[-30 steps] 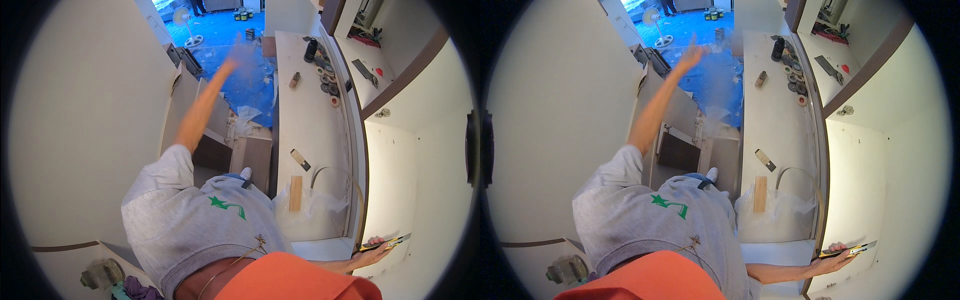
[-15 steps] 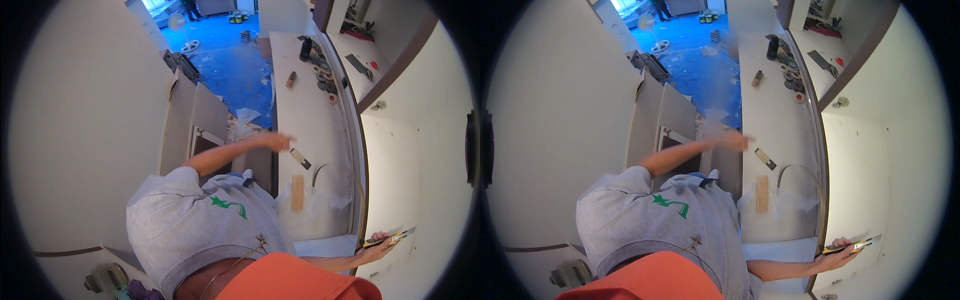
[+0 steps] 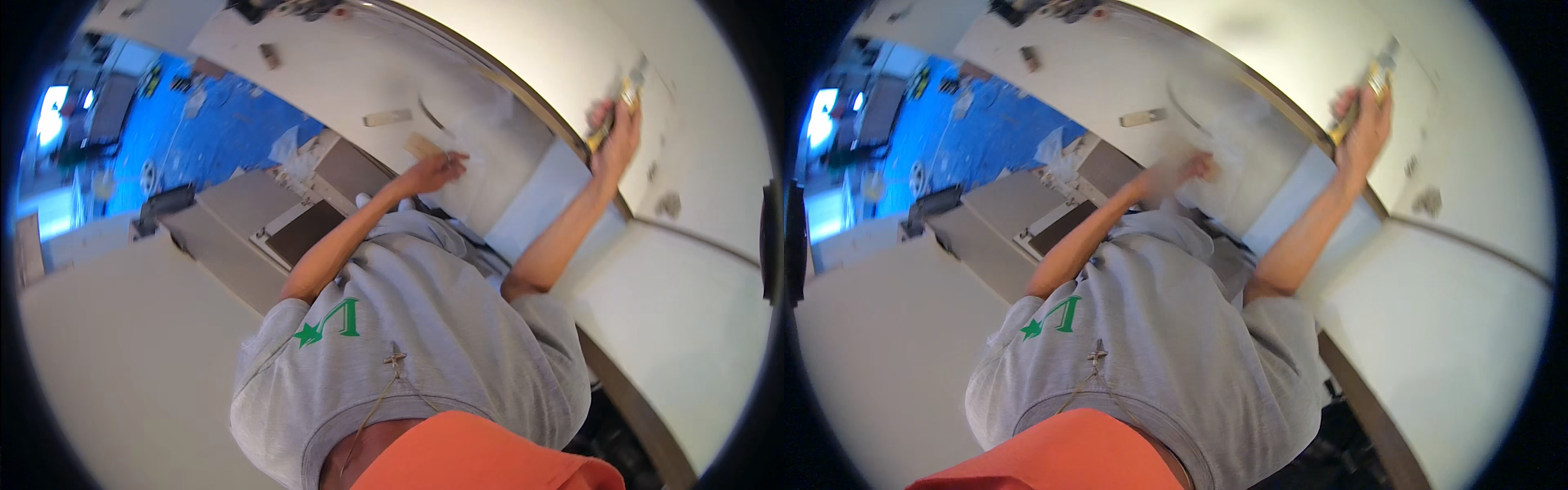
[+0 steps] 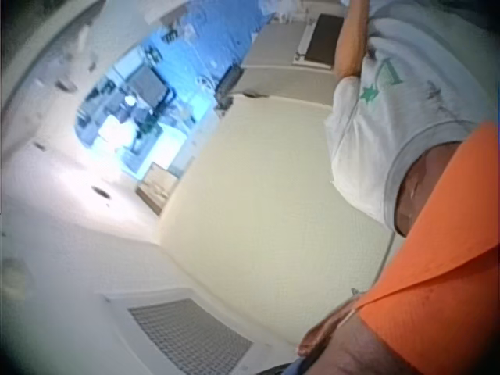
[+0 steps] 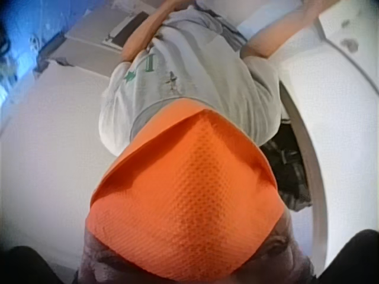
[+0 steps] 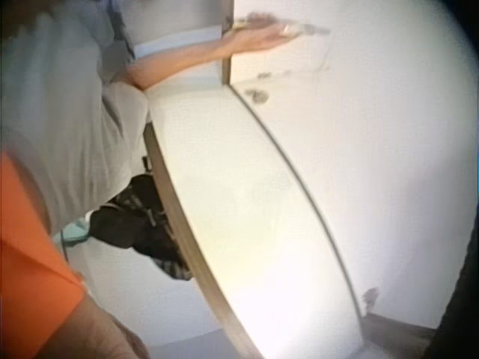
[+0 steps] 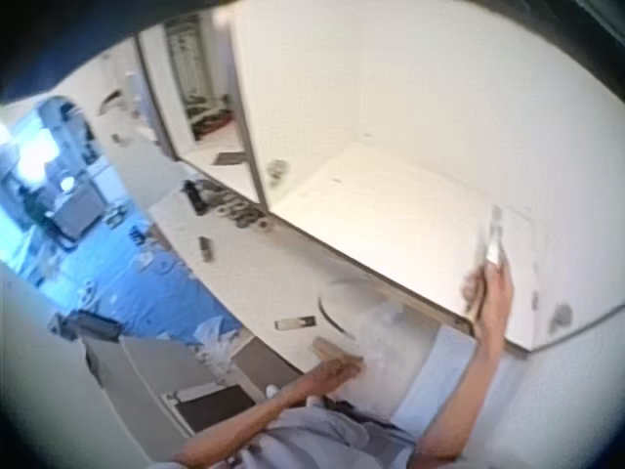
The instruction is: The person installs a curved wooden edge band onto a white countertop. They use a utility knife to trim the overhanging band and a small wooden block to press the edge into place. The person works along the curved edge, repeatedly cutting and pressing the band.
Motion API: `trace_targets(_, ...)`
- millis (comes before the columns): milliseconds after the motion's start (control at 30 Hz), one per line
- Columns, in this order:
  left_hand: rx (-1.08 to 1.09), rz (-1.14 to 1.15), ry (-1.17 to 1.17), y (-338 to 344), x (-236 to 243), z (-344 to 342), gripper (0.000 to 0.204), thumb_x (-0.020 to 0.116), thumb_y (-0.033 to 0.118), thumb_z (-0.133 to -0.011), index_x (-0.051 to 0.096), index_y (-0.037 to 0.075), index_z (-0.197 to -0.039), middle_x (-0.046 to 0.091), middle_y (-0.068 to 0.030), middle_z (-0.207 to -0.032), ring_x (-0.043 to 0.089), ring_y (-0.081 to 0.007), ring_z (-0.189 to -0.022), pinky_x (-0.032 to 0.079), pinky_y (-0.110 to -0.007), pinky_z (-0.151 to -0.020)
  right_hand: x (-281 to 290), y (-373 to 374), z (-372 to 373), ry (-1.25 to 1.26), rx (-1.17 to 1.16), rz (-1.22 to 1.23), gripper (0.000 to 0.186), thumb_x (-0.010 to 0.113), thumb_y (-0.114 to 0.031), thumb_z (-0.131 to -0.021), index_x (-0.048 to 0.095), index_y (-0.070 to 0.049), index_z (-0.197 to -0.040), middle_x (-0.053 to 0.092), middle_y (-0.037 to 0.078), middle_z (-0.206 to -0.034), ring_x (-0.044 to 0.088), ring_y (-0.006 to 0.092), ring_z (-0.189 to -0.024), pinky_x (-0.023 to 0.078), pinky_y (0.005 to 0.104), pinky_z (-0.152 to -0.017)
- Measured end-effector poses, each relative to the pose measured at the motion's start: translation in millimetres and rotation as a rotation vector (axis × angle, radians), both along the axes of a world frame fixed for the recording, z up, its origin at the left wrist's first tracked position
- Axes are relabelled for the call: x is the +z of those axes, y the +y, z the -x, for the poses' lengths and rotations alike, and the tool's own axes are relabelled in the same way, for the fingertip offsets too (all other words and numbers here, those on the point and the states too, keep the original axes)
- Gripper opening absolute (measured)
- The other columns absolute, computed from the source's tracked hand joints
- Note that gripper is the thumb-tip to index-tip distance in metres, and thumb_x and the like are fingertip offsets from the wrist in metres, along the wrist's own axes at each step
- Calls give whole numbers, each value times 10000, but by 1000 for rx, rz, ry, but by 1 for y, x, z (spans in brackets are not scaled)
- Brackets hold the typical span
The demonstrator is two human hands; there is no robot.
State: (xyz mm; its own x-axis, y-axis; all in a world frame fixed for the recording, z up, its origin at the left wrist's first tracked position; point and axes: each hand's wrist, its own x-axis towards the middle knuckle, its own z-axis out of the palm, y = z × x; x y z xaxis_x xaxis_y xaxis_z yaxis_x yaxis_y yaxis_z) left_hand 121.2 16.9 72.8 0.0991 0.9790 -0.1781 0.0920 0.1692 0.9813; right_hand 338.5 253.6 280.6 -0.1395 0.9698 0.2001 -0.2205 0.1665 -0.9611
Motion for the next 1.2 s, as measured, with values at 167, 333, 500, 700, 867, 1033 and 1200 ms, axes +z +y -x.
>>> trace_targets(167, 119, 79, -606, 50, 66, -45, 589, 591, 239, -1026, 374, -3, -1517, 587, -162, -1352, 628, -232, -1169, 510, -367, -1014, 2, -5, 1, 72, 60, -10, 349, 580, -158, -1050, 507, 4, -1350, 660, 89, -858, 606, 126, -660, 542, 269, -588)
trace_targets(333, 244, -28, -892, 87, 132, -70, 686, 606, 169, -991, 244, -40, -1535, 452, -191, -1479, 519, -282, -1323, 446, -441, -1120, 6, -7, 1, 29, 24, 4, 310, 583, -182, -1050, 566, -10, -1307, 676, 87, -891, 623, 103, -716, 542, 243, -635)
trace_targets(500, 231, -178, -1006, 89, 156, -75, 553, 542, 114, -1005, 307, -71, -1470, 460, -199, -1442, 409, -306, -1427, 395, -480, -1178, -1, 0, -1, -9, 0, 4, 345, 578, -187, -1047, 547, -19, -1346, 672, 82, -868, 614, 114, -676, 540, 247, -612)
trace_targets(700, 61, -263, -794, 78, 119, -54, 519, 579, 113, -1008, 363, -2, -1466, 555, -166, -1372, 553, -281, -1318, 451, -408, -1111, -8, 12, -8, -40, 21, 4, 273, 597, -167, -1036, 583, 8, -1245, 695, 104, -912, 637, 133, -731, 558, 265, -667)
trace_targets(867, 108, -104, -555, 50, -12, -34, 437, 615, 156, -1007, 498, 25, -1407, 639, -154, -1288, 639, -257, -1188, 508, -375, -1015, -2, 4, -9, -104, -73, 55, 274, 586, -161, -1037, 585, 12, -1248, 709, 121, -958, 643, 136, -755, 564, 270, -703)
trace_targets(1033, -171, -102, 302, 24, -188, 1, 402, 644, 177, -903, 588, 11, -1265, 641, -218, -1251, 603, -387, -1174, 482, -454, -1017, 8, -10, -4, -167, -163, 81, 361, 528, -179, -1061, 529, 16, -1365, 686, 103, -981, 608, 114, -765, 525, 258, -685)
trace_targets(1200, -557, 90, 798, 51, -271, 39, 619, 683, 217, -852, 513, 36, -1419, 565, -229, -1372, 510, -419, -1307, 387, -504, -1129, 15, -19, 7, -213, -228, 43, 410, 519, -170, -1058, 483, 22, -1418, 668, 104, -945, 578, 118, -711, 486, 251, -626)
